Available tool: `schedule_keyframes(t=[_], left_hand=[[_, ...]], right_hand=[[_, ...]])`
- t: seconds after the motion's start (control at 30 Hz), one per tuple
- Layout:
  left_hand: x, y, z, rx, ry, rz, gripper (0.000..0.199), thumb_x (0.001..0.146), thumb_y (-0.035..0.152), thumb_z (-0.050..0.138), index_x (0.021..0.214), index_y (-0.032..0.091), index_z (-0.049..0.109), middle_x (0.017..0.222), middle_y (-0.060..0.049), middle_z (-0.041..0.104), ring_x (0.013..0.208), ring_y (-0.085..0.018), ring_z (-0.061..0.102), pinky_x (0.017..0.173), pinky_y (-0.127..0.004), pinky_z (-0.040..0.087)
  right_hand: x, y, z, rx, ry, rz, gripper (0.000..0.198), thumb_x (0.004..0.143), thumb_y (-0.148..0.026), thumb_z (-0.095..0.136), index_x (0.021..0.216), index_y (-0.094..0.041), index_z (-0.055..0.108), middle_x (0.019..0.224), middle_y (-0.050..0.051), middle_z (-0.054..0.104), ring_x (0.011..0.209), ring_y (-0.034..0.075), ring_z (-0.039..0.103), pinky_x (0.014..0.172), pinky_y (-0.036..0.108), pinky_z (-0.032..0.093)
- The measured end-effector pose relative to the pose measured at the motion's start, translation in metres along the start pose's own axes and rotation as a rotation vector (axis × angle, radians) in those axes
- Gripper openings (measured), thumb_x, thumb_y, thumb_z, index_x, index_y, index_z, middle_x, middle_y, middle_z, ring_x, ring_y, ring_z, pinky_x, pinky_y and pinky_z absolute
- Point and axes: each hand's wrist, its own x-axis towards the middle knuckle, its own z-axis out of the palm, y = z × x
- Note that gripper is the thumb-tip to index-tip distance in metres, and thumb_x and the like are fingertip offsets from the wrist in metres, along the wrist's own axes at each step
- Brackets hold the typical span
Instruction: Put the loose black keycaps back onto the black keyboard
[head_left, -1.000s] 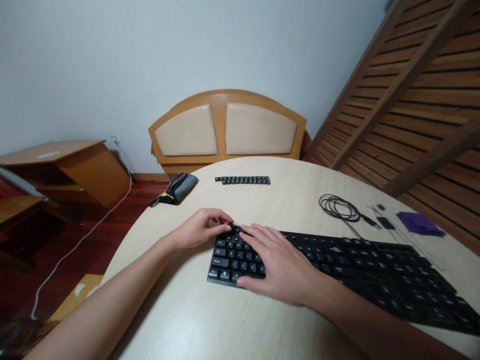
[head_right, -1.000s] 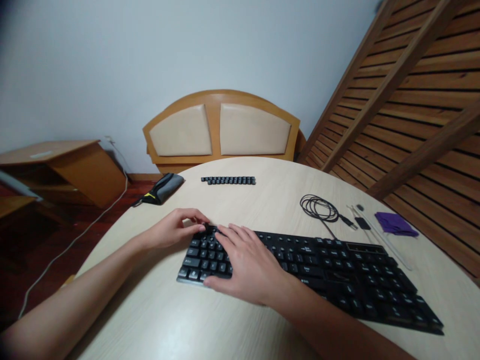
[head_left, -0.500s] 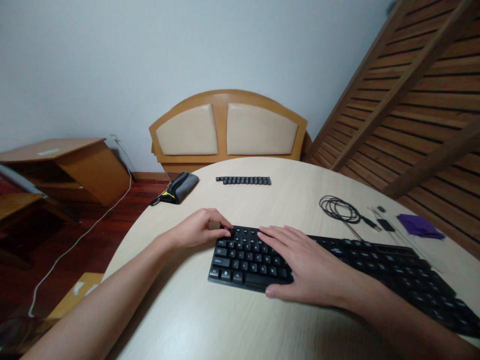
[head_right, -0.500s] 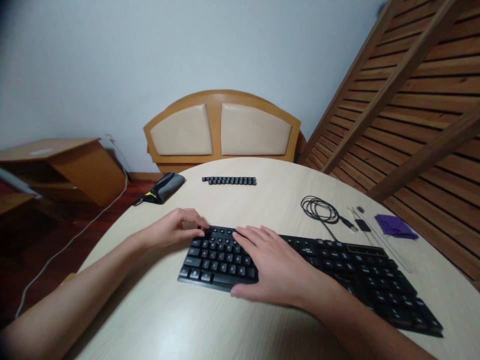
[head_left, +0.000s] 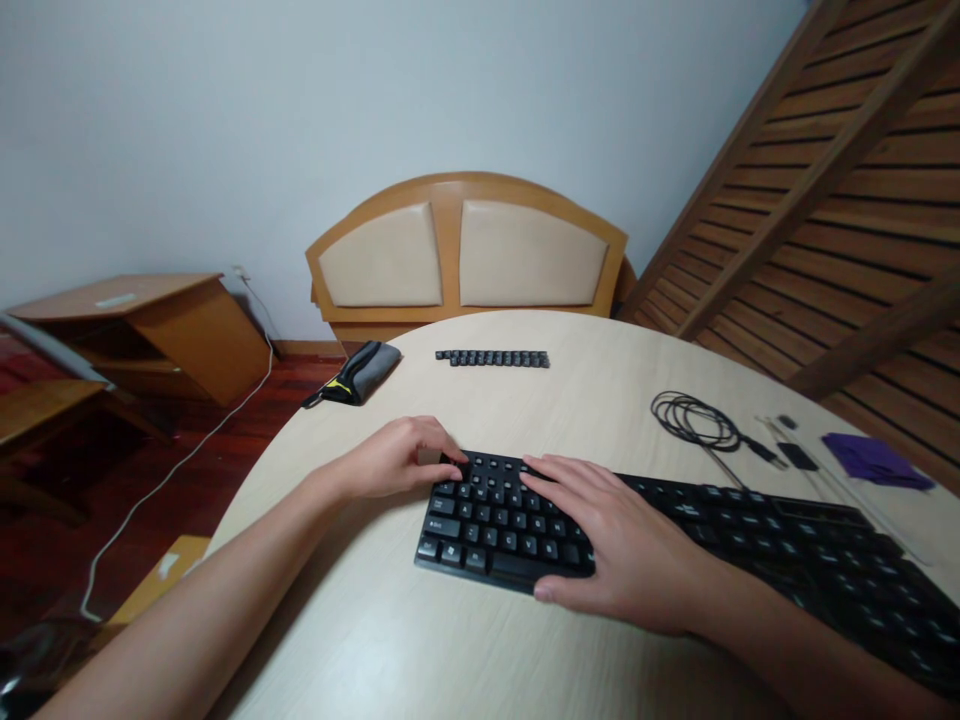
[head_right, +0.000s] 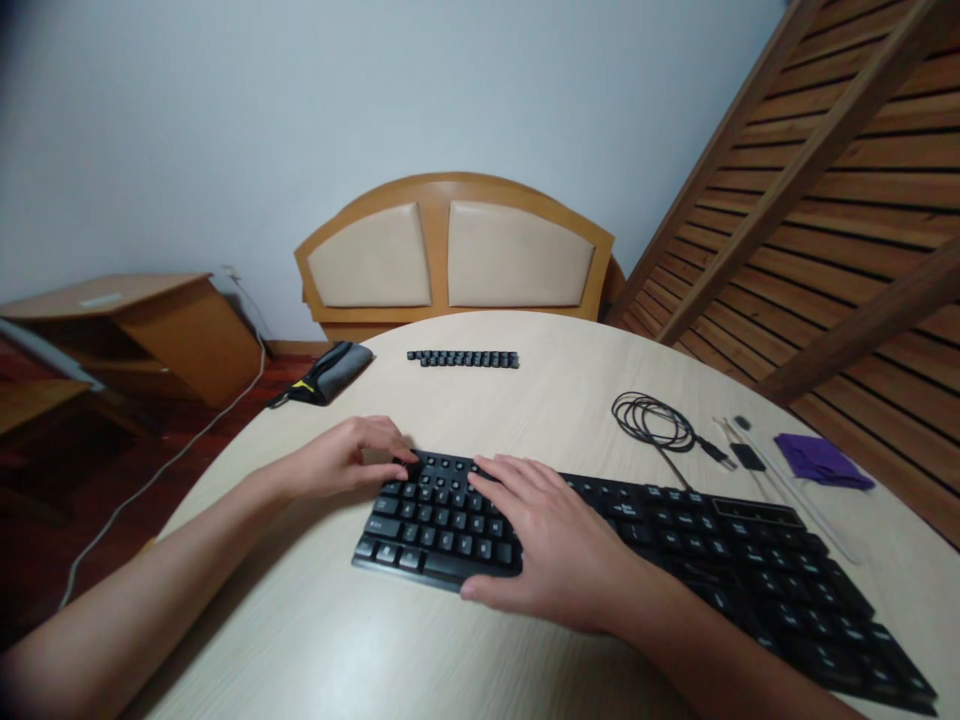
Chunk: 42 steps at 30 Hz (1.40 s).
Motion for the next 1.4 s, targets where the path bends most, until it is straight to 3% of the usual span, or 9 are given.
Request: schedule_keyframes(t=[0.57, 0.77, 1.03, 1.23, 1.4], left_hand=[[0.0012, 0.0028, 0.0, 0.034, -0.014, 0.024, 0.016, 0.093, 0.026, 0.064, 0.105, 0.018, 0.073, 0.101, -0.006, 0.073, 0.094, -0.019, 0.065, 0.087, -0.036, 0.05], [0.0008, 0.0049, -0.0005, 0.043, -0.007, 0.033, 0.015, 0.092, 0.024, 0.064, 0.104, 0.018, 0.072, 0.1, -0.006, 0.073, 0.094, -0.018, 0.065, 0.088, -0.035, 0.05], [-0.0003, 0.0051, -0.0006, 0.03, 0.001, 0.017, 0.016, 0.094, 0.028, 0.063, 0.104, 0.018, 0.072, 0.1, -0.006, 0.073, 0.094, -0.019, 0.065, 0.088, -0.035, 0.05], [-0.001, 0.0028, 0.0002, 0.003, 0.014, -0.011, 0.017, 0.095, 0.03, 0.062, 0.102, 0.018, 0.071, 0.1, -0.006, 0.073, 0.092, -0.018, 0.066, 0.088, -0.035, 0.05], [-0.0004, 0.0021, 0.001, -0.017, 0.017, -0.021, 0.016, 0.095, 0.029, 0.062, 0.103, 0.018, 0.071, 0.1, -0.006, 0.073, 0.093, -0.018, 0.066, 0.088, -0.035, 0.05]], right_hand=[[0.0004, -0.0003, -0.0022, -0.026, -0.051, 0.021, 0.096, 0.074, -0.071, 0.068, 0.15, -0.015, 0.047, 0.159, 0.012, 0.038, 0.145, 0.035, 0.035, 0.118, 0.055, 0.031], [0.0009, 0.0001, -0.0024, -0.02, -0.054, 0.02, 0.088, 0.081, -0.071, 0.06, 0.149, -0.016, 0.049, 0.158, 0.011, 0.04, 0.144, 0.034, 0.037, 0.117, 0.055, 0.033], [0.0006, 0.0024, 0.0016, -0.017, -0.007, 0.003, 0.091, 0.076, -0.07, 0.067, 0.148, -0.016, 0.051, 0.157, 0.012, 0.042, 0.143, 0.035, 0.038, 0.117, 0.055, 0.034], [-0.0008, 0.0002, -0.0013, -0.006, 0.019, -0.009, 0.072, 0.087, -0.057, 0.061, 0.146, -0.017, 0.052, 0.155, 0.011, 0.045, 0.142, 0.033, 0.04, 0.116, 0.054, 0.035], [-0.0011, 0.0006, -0.0001, 0.001, 0.035, -0.01, 0.072, 0.084, -0.053, 0.065, 0.146, -0.017, 0.053, 0.154, 0.012, 0.046, 0.141, 0.033, 0.041, 0.116, 0.053, 0.035]])
